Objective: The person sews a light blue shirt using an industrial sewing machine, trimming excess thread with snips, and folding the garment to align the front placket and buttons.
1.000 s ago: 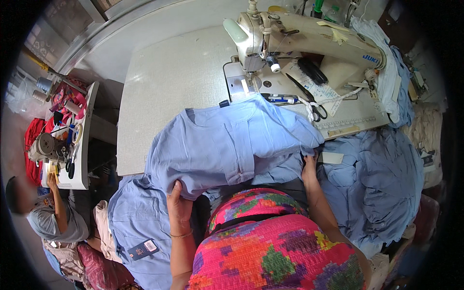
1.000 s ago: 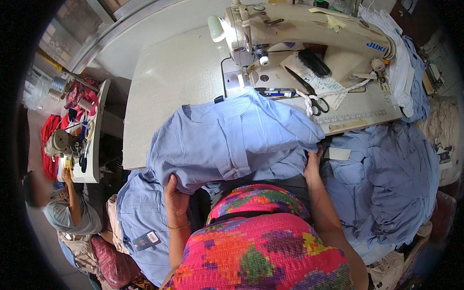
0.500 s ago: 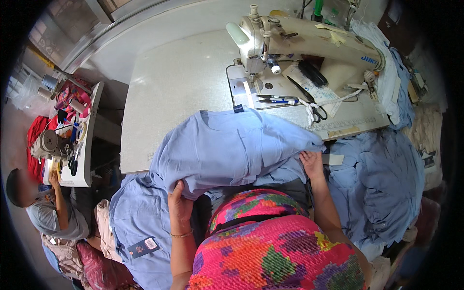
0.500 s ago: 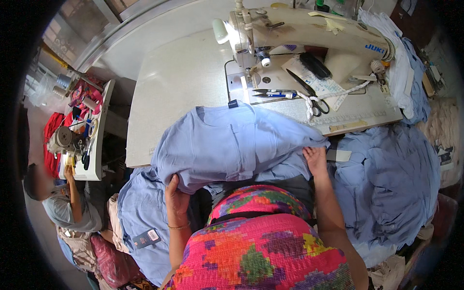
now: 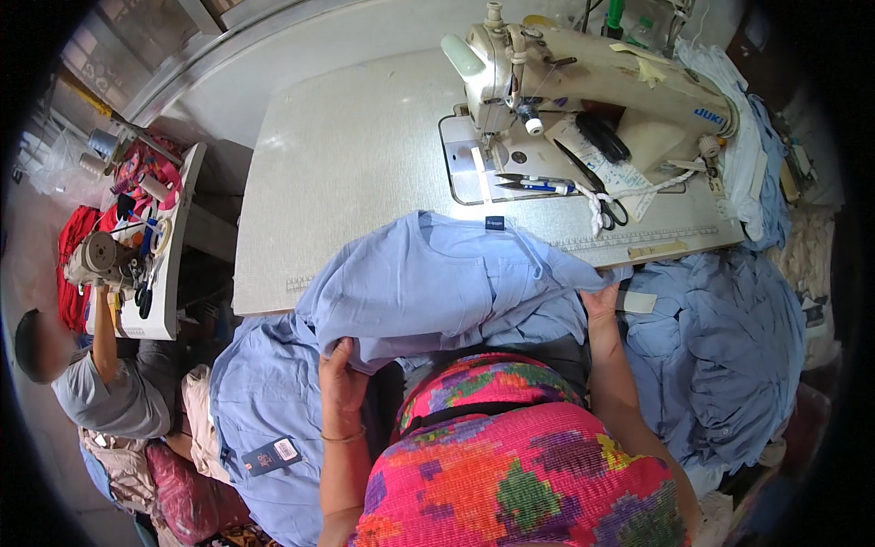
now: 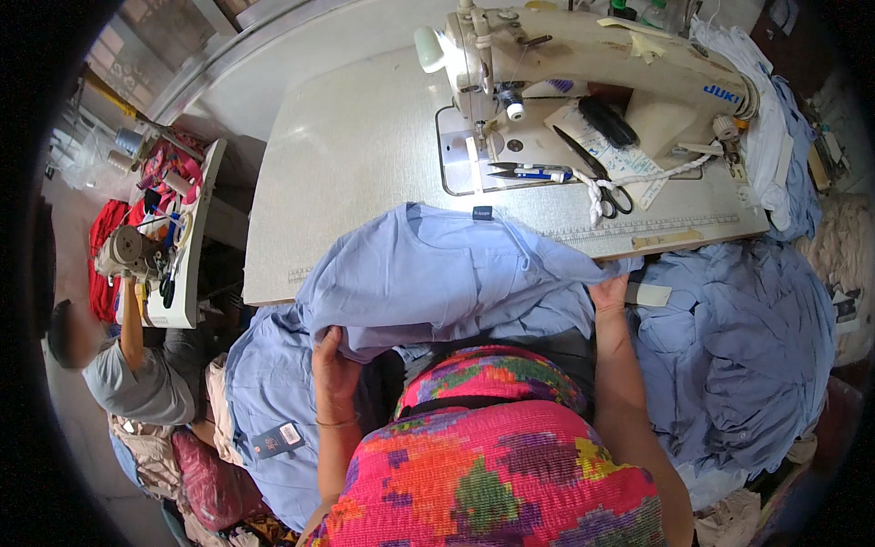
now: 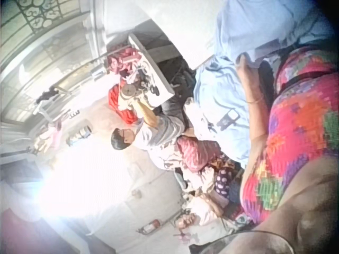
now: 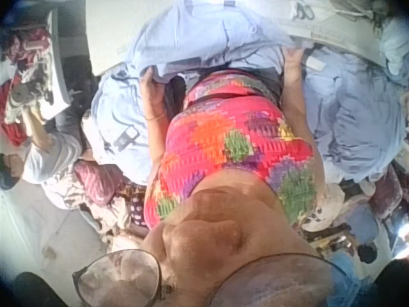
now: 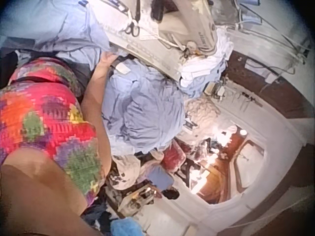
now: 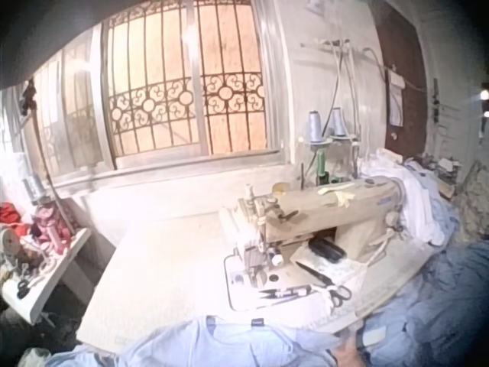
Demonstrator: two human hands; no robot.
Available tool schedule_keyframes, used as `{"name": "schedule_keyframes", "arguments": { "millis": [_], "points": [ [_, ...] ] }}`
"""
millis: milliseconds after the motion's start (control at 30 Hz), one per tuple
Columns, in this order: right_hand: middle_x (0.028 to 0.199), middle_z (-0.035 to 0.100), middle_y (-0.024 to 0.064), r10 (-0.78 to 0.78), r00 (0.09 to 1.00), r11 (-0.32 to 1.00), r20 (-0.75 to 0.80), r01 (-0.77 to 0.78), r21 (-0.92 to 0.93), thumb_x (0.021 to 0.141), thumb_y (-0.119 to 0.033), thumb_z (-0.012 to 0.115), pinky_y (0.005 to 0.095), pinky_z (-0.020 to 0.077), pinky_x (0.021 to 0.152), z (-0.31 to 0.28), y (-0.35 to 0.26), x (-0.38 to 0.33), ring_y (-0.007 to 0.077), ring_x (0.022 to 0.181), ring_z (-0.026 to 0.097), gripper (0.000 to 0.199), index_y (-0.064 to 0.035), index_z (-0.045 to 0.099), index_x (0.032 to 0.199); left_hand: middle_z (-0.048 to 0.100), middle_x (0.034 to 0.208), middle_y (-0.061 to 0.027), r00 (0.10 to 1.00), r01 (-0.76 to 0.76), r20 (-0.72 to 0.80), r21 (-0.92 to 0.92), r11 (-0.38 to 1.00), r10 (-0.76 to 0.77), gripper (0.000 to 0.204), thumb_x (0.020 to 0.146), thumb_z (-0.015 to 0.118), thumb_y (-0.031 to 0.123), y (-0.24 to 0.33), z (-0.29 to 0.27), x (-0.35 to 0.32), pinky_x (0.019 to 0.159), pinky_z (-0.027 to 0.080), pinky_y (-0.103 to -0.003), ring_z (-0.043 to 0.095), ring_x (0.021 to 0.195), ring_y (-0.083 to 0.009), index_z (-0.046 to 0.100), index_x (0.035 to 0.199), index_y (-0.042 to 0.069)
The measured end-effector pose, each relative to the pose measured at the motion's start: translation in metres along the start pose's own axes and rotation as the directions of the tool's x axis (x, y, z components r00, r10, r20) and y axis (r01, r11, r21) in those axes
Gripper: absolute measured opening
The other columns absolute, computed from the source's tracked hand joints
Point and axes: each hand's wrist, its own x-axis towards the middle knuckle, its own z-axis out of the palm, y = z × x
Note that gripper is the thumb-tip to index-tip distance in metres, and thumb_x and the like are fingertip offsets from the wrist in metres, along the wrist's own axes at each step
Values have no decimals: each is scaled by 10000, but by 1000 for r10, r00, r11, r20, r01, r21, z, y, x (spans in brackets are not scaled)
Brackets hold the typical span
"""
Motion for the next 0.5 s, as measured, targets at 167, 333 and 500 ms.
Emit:
{"name": "schedule_keyframes", "arguments": {
  "millis": [167, 333, 500],
  "points": [
    [1174, 584, 38, 289, 924, 857, -249, -366, -363, 913, -303, 543, 364, 424, 956, -5, -24, -37, 200, 1099, 537, 367, -98, 547, 1217, 562, 1218, -95, 995, -99, -23, 31, 995, 100, 469, 835, 627, 108, 20, 7, -3, 982, 416, -404, 539, 1124, -245, 475, 1266, 4],
    [796, 548, -60, 535, 804, 190, -261, -415, -890, 859, -100, 588, 191, 425, 581, 105, -62, -118, 40, 683, 511, 235, -77, 585, 1093, 549, 1234, -118, 975, -166, -128, 124, 978, 181, 423, 860, 597, 125, 64, -17, -25, 989, 406, -426, 530, 1134, -249, 491, 1239, -29],
    [1094, 609, 76, 152, 984, 772, 93, -59, -633, 846, -159, 649, 292, 468, 778, 143, -107, -163, 144, 926, 585, 425, -27, 532, 1232, 455, 1347, -160, 955, -250, 158, -33, 968, 252, 537, 898, 571, 271, 114, -8, -30, 1061, 317, -458, 426, 1247, -278, 421, 1305, -45]
  ]
}}
